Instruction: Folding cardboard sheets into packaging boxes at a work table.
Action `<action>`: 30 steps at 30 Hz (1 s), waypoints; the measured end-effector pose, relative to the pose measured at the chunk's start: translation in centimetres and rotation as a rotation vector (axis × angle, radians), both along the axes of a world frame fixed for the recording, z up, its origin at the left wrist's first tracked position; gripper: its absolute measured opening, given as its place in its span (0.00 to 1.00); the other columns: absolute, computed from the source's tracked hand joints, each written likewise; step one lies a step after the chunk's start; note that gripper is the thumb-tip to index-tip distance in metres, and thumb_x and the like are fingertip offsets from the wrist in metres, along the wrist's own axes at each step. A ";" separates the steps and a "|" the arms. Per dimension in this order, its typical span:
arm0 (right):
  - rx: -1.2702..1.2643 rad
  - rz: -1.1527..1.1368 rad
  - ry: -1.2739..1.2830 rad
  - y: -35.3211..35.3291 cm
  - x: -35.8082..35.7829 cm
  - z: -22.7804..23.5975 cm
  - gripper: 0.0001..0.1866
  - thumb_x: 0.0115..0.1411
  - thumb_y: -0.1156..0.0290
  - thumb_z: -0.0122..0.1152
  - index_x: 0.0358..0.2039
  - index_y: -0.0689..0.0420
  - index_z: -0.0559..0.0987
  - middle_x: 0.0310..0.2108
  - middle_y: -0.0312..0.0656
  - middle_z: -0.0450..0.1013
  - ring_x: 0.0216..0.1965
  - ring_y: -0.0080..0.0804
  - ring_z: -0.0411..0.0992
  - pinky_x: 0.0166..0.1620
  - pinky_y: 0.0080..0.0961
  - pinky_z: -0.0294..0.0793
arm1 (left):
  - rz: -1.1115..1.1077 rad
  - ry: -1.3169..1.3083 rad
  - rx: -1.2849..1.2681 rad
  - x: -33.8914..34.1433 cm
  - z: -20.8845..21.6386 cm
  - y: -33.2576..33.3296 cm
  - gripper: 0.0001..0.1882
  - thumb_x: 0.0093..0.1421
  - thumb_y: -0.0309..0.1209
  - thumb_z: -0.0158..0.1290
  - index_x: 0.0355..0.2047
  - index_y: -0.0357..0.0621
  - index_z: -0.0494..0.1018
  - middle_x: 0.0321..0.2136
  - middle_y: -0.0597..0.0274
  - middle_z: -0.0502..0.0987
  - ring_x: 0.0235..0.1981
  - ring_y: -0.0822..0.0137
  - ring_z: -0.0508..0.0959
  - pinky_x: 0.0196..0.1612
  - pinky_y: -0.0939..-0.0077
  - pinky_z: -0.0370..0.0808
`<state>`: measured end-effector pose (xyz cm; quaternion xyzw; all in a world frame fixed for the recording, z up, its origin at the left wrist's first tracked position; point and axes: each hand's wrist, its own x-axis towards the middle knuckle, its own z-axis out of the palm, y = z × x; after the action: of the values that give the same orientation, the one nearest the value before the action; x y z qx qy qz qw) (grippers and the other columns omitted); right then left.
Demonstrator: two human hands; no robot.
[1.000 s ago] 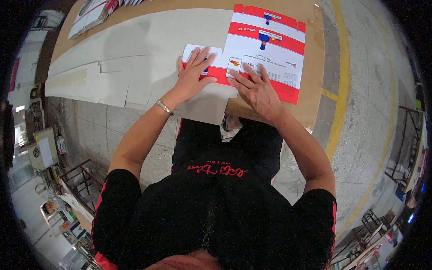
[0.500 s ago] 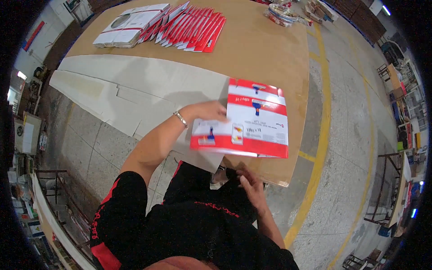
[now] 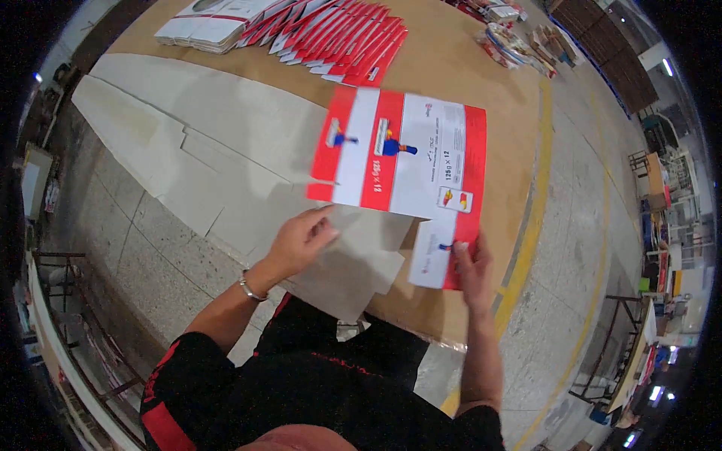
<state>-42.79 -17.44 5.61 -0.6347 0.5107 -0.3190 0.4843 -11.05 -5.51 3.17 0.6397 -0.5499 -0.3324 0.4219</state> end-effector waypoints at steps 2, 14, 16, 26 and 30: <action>-0.066 0.057 0.415 -6.6 -2.1 -1.3 0.30 0.62 0.73 0.56 0.64 0.60 0.61 0.36 0.33 0.75 0.31 0.17 0.70 0.34 0.17 0.71 | 0.036 0.017 0.039 2.1 -2.1 1.0 0.24 0.57 0.31 0.56 0.55 0.42 0.69 0.29 0.56 0.74 0.27 0.64 0.75 0.32 0.73 0.73; -0.195 0.230 0.068 -32.0 32.0 -8.4 0.23 0.60 0.64 0.59 0.53 0.64 0.72 0.43 0.43 0.77 0.40 0.29 0.75 0.44 0.28 0.73 | 0.103 0.067 0.183 3.1 -3.1 2.1 0.22 0.56 0.28 0.58 0.52 0.50 0.73 0.26 0.60 0.77 0.23 0.67 0.76 0.29 0.75 0.75; -0.241 0.272 -0.058 -36.5 27.7 -8.9 0.28 0.61 0.63 0.57 0.58 0.65 0.65 0.42 0.41 0.76 0.39 0.28 0.74 0.42 0.27 0.73 | 0.074 0.103 0.095 2.2 -3.1 0.4 0.21 0.56 0.29 0.57 0.51 0.50 0.73 0.26 0.59 0.78 0.24 0.64 0.77 0.29 0.73 0.75; -0.487 1.543 0.803 6.9 8.3 0.2 0.48 0.41 0.58 0.72 0.64 0.49 0.60 0.66 0.43 0.52 0.68 0.44 0.47 0.66 0.59 0.41 | 0.110 0.023 0.001 2.8 -4.1 0.5 0.18 0.56 0.36 0.56 0.46 0.44 0.75 0.23 0.58 0.77 0.26 0.58 0.76 0.32 0.68 0.73; -0.639 1.221 0.680 9.3 6.5 -2.5 0.32 0.57 0.74 0.52 0.64 0.50 0.61 0.66 0.40 0.53 0.68 0.43 0.49 0.67 0.57 0.39 | 0.000 0.154 0.122 3.8 -3.8 1.0 0.21 0.58 0.39 0.56 0.48 0.39 0.73 0.25 0.61 0.78 0.28 0.65 0.77 0.34 0.71 0.73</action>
<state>-36.34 -8.18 3.15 -0.9764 0.0733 0.0856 0.1840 -7.24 -4.52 -0.60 0.6368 -0.4947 -0.4131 0.4233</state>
